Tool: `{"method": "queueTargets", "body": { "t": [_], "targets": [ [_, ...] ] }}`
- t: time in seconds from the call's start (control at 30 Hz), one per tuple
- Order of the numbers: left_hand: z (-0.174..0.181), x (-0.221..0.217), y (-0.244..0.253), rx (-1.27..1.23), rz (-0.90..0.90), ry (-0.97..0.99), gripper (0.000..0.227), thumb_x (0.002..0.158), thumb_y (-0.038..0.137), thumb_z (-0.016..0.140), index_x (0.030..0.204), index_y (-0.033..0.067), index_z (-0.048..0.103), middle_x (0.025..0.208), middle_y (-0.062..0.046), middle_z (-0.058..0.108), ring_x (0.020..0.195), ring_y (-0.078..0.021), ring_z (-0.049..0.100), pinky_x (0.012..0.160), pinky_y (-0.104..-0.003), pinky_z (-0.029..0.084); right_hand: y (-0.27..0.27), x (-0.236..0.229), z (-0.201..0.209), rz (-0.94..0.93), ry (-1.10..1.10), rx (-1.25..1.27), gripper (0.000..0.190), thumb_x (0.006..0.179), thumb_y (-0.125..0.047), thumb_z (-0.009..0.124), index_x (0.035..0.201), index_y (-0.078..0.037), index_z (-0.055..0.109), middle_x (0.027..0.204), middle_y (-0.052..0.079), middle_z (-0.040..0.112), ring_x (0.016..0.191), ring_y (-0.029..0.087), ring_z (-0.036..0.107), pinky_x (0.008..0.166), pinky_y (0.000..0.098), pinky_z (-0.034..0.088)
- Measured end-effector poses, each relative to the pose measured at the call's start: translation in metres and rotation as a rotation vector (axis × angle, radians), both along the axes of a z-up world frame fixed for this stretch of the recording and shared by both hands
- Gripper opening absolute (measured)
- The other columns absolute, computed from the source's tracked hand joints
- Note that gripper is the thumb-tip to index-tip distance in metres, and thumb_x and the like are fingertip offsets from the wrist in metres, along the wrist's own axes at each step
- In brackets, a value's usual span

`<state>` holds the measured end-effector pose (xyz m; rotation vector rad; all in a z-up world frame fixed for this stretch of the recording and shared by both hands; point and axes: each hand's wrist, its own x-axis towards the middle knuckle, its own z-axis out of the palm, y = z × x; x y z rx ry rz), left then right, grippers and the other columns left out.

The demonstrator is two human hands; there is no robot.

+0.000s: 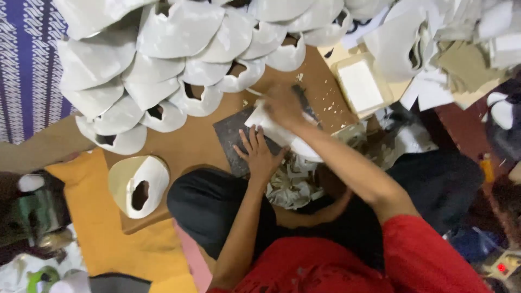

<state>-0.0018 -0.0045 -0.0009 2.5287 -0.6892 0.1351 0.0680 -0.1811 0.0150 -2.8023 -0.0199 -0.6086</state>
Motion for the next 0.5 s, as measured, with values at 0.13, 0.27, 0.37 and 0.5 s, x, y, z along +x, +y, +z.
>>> {"method": "queueTargets", "body": {
  "t": [0.13, 0.27, 0.37, 0.5],
  "targets": [
    [0.001, 0.008, 0.001, -0.01, 0.006, 0.04, 0.1, 0.073, 0.058, 0.081, 0.145, 0.0014, 0.04, 0.152, -0.021, 0.034, 0.148, -0.0542, 0.012, 0.106, -0.081, 0.003, -0.012, 0.027, -0.062, 0.0, 0.166, 0.061, 0.015, 0.09, -0.02, 0.065, 0.099, -0.016, 0.076, 0.089, 0.01, 0.068, 0.089, 0.034, 0.066, 0.082, 0.049, 0.05],
    [-0.004, 0.004, 0.005, 0.011, -0.002, 0.013, 0.1, 0.076, 0.067, 0.072, 0.145, 0.0007, 0.043, 0.151, -0.022, 0.036, 0.148, -0.0527, 0.016, 0.106, -0.078, 0.003, -0.009, 0.023, 0.004, -0.023, 0.042, 0.036, 0.023, 0.093, -0.022, 0.066, 0.108, -0.011, 0.078, 0.102, 0.018, 0.071, 0.101, 0.039, 0.066, 0.091, 0.0508, 0.049],
    [-0.004, 0.008, -0.01, -0.026, 0.005, 0.006, 0.101, 0.077, 0.071, 0.069, 0.145, 0.0008, 0.043, 0.152, -0.022, 0.035, 0.148, -0.0528, 0.016, 0.107, -0.078, 0.003, -0.015, 0.033, -0.017, -0.042, 0.081, 0.096, 0.025, 0.092, -0.025, 0.067, 0.111, -0.013, 0.078, 0.108, 0.018, 0.073, 0.105, 0.039, 0.067, 0.092, 0.0504, 0.05],
    [-0.004, 0.006, 0.003, 0.009, 0.012, -0.007, 0.104, 0.079, 0.078, 0.062, 0.146, 0.0008, 0.044, 0.153, -0.022, 0.035, 0.148, -0.0529, 0.016, 0.106, -0.079, 0.0, -0.032, 0.054, -0.064, -0.13, 0.176, 0.04, 0.023, 0.088, -0.03, 0.069, 0.109, -0.023, 0.078, 0.105, 0.006, 0.073, 0.099, 0.029, 0.07, 0.085, 0.0424, 0.053]
  ]
}}
